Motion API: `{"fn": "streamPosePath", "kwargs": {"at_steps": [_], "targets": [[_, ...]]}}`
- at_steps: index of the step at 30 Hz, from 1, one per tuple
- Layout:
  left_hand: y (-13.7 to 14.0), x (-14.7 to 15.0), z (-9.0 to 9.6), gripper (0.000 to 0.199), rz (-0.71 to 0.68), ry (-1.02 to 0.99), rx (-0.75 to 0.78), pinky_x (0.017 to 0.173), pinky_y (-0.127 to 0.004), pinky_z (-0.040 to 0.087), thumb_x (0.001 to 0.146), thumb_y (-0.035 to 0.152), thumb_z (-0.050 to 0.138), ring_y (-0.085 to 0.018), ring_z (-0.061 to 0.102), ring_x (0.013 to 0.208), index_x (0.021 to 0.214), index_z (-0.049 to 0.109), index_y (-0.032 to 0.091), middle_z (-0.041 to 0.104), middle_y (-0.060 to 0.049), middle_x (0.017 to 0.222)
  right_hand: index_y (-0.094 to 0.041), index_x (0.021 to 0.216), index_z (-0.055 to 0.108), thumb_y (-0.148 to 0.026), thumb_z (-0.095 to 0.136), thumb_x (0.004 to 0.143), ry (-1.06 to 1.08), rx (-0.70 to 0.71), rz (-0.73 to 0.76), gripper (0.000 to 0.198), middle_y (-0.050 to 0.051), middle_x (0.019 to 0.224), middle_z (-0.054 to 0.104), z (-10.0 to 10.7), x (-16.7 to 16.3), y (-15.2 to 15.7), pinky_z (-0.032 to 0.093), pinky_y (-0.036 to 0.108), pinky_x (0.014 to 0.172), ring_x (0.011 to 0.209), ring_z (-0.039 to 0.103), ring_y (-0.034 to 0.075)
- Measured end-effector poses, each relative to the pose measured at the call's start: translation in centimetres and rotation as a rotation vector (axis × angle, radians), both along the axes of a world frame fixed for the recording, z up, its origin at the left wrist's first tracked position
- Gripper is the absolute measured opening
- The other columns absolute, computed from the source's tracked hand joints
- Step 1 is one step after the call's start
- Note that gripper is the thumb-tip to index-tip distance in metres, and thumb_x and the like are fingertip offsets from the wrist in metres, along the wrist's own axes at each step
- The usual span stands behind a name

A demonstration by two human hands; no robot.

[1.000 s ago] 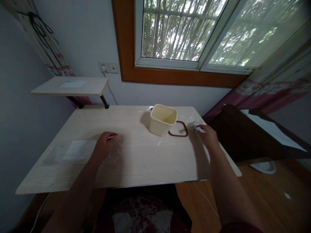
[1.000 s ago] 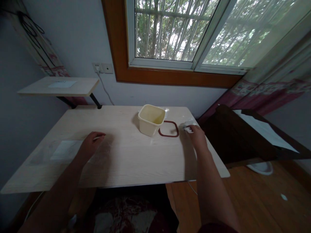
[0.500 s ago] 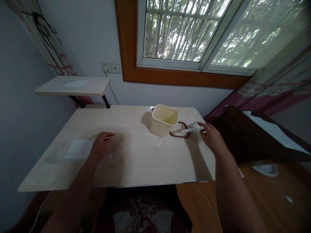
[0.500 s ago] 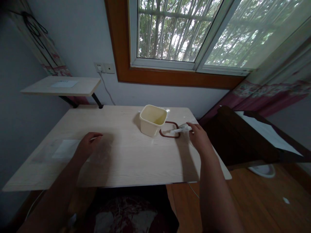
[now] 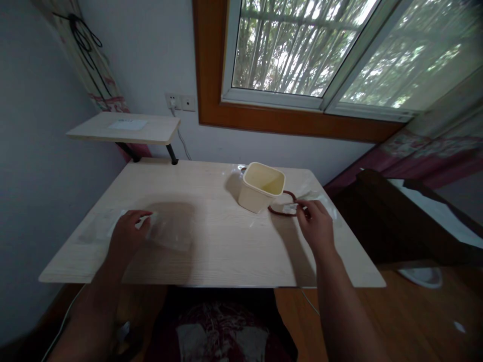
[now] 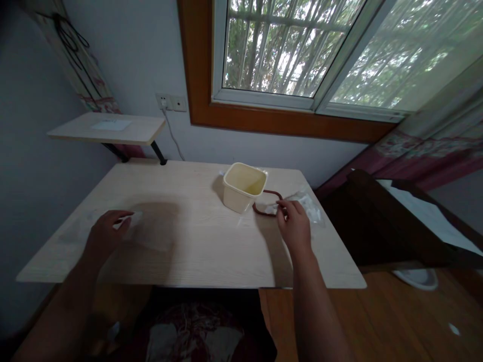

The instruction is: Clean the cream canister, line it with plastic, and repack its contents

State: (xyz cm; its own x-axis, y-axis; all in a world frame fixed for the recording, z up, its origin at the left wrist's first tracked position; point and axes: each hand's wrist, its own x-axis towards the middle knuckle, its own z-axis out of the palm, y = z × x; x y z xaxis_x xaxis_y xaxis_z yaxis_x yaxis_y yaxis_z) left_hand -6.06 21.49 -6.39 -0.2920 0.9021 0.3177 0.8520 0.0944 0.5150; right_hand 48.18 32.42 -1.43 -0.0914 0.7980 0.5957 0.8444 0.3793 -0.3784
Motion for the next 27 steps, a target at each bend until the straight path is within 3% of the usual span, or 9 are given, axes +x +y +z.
{"fn": "streamPosePath", "kwargs": {"at_steps": [6, 9, 12, 15, 20, 24, 27], "targets": [[-1.3, -4.7, -1.8, 0.044, -0.005, 0.346, -0.12, 0.112, -0.055, 0.04, 0.091, 0.042, 0.047, -0.036, 0.058, 0.124, 0.121, 0.068, 0.017, 0.067, -0.018, 0.126, -0.019, 0.098, 0.068, -0.028, 0.053, 0.092, 0.029, -0.061, 0.046, 0.018, 0.007, 0.086, 0.07, -3.1, -3.6, -1.9, 0.051, 0.034, 0.071, 0.073, 0.065, 0.022], [-2.0, -4.4, -2.9, 0.046, -0.113, 0.416, -0.226, 0.119, -0.059, 0.03, 0.093, 0.036, 0.04, -0.038, 0.038, 0.146, 0.126, 0.066, 0.017, 0.056, -0.017, 0.147, -0.02, 0.095, 0.068, -0.026, 0.053, 0.091, 0.031, -0.164, 0.138, 0.017, 0.007, 0.084, 0.071, -4.3, -5.8, -2.9, 0.05, 0.032, 0.07, 0.073, 0.066, 0.021], [-2.2, -3.4, -3.5, 0.053, -0.073, 0.452, -0.269, 0.12, -0.064, 0.022, 0.096, 0.037, 0.036, -0.041, 0.019, 0.155, 0.139, 0.058, 0.015, 0.038, -0.016, 0.162, -0.02, 0.098, 0.069, -0.023, 0.053, 0.09, 0.017, -0.244, 0.277, 0.018, 0.007, 0.085, 0.072, -4.9, -8.2, -3.4, 0.051, 0.031, 0.07, 0.074, 0.066, 0.02], [-1.3, -2.8, -3.6, 0.063, 0.025, 0.432, -0.319, 0.12, -0.066, 0.021, 0.098, 0.043, 0.032, -0.042, 0.016, 0.156, 0.152, 0.044, 0.012, 0.026, -0.017, 0.167, -0.02, 0.101, 0.069, -0.02, 0.054, 0.09, 0.017, -0.259, 0.449, 0.019, 0.007, 0.092, 0.074, -5.1, -10.6, -3.4, 0.054, 0.032, 0.076, 0.081, 0.069, 0.021], [1.0, -2.2, -3.6, 0.074, 0.118, 0.332, -0.386, 0.119, -0.07, 0.019, 0.1, 0.054, 0.023, -0.043, 0.017, 0.155, 0.158, 0.035, 0.009, 0.022, -0.02, 0.168, -0.021, 0.108, 0.069, -0.021, 0.055, 0.097, -0.02, -0.263, 0.719, 0.019, 0.008, 0.101, 0.074, -5.2, -15.1, -3.7, 0.055, 0.035, 0.087, 0.094, 0.069, 0.021], [2.3, -1.0, -3.5, 0.075, 0.156, 0.287, -0.375, 0.119, -0.07, 0.018, 0.1, 0.056, 0.025, -0.044, 0.017, 0.155, 0.157, 0.037, 0.008, 0.023, -0.023, 0.167, -0.023, 0.137, 0.058, -0.039, 0.068, 0.094, -0.088, -0.269, 0.814, 0.047, 0.012, 0.118, 0.068, -5.7, -19.0, -4.1, 0.052, 0.042, 0.097, 0.109, 0.063, 0.026], [2.8, 0.1, -3.3, 0.076, 0.172, 0.272, -0.368, 0.119, -0.071, 0.017, 0.099, 0.056, 0.028, -0.045, 0.017, 0.155, 0.156, 0.038, 0.007, 0.023, -0.025, 0.166, -0.024, 0.145, 0.053, -0.049, 0.075, 0.086, -0.156, -0.268, 0.832, 0.068, 0.014, 0.12, 0.064, -6.5, -21.8, -4.1, 0.053, 0.043, 0.092, 0.11, 0.059, 0.029]]}}
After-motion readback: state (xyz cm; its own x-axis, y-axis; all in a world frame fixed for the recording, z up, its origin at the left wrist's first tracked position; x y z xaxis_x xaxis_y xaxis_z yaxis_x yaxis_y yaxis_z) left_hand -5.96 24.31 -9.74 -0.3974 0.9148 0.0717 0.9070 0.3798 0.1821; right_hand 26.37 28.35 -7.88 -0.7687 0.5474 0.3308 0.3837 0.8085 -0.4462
